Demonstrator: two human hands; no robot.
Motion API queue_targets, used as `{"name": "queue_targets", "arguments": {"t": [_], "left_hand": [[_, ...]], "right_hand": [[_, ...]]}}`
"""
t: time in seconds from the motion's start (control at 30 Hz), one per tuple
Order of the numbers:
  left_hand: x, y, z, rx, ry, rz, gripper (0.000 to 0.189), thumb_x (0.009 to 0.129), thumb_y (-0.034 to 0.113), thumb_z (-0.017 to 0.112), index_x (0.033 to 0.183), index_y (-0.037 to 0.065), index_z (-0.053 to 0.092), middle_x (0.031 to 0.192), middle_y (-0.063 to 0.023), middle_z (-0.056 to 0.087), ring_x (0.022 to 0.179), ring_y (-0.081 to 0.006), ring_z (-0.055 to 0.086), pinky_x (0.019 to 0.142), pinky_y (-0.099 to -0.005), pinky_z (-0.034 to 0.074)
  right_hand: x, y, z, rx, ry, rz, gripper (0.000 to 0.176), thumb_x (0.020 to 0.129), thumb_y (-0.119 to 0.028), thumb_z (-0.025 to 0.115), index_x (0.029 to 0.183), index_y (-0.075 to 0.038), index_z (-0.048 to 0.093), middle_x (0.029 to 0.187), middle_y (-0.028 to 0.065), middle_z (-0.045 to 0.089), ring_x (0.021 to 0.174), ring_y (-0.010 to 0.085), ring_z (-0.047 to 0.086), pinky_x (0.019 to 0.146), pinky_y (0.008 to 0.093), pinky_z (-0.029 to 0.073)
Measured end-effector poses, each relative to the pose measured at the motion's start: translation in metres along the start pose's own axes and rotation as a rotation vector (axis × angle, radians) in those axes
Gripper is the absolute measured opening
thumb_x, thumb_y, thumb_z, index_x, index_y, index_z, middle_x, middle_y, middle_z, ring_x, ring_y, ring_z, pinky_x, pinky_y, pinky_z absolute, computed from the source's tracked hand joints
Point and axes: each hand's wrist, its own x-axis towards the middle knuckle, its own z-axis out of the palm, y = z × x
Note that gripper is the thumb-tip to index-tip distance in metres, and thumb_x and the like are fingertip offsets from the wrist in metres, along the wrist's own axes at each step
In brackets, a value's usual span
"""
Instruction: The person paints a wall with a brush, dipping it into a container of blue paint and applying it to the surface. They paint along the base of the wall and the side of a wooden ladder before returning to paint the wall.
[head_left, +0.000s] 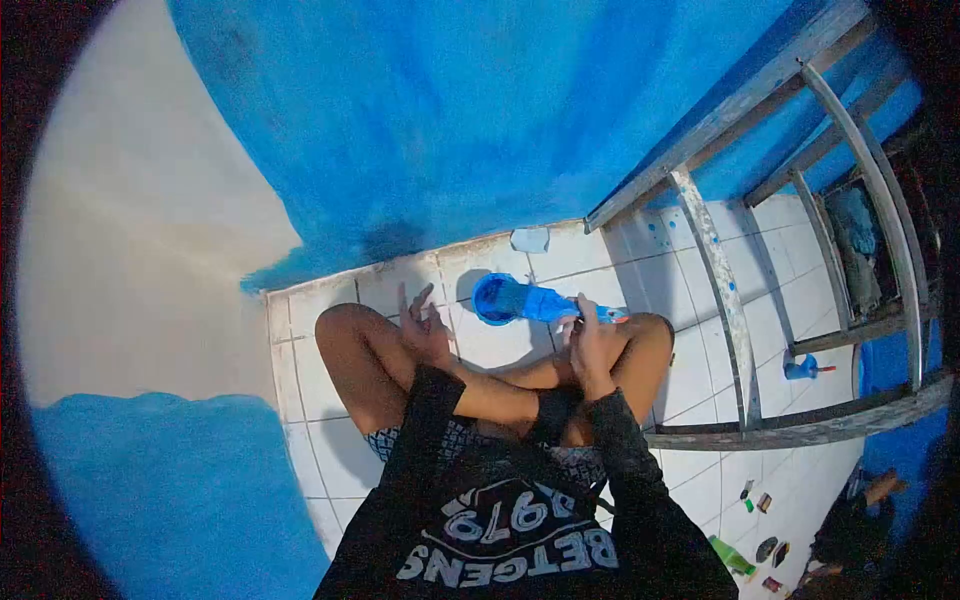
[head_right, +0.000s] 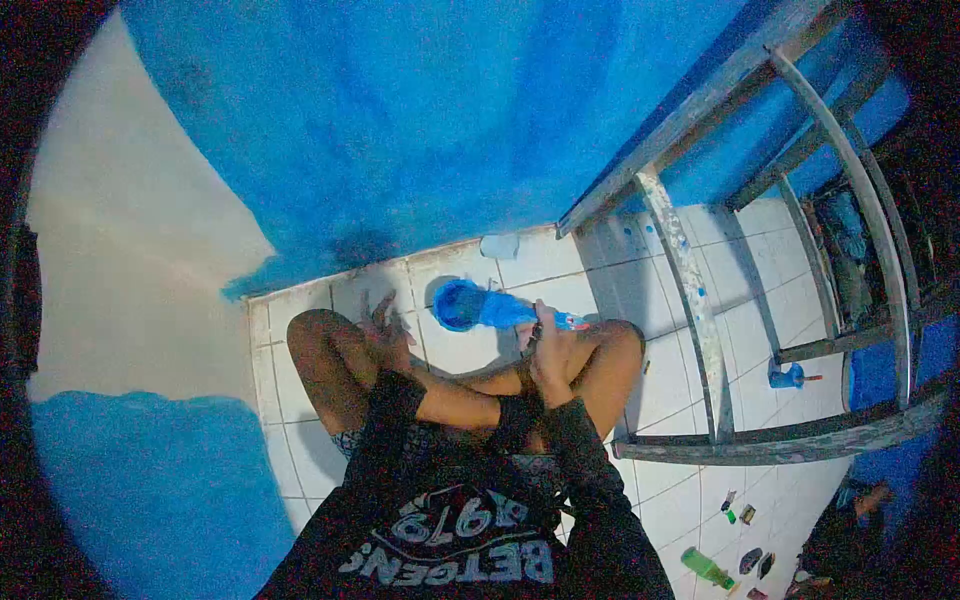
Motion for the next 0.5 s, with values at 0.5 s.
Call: {"name": "queue_targets", "arguments": {"t": [0.5], "left_hand": [[-0.002, 0.018, 0.001, -0.563, 0.028, -0.066, 0.052, 0.087, -0.002, 0.045, 0.138, 0.005, 0.038, 0.129, -0.0179, 0.053, 0.111, -0.0264, 0.056, 0.088, -0.0332, 0.052]], "right_hand": [[0.007, 0.017, 0.007, -0.069, 0.104, -0.077, 0.021, 0.092, -0.018, 0.063, 0.087, 0.002, 0.062, 0.063, 0.0106, 0.062, 0.042, 0.0159, 0.054, 0.039, 0.0274, 0.043]]}}
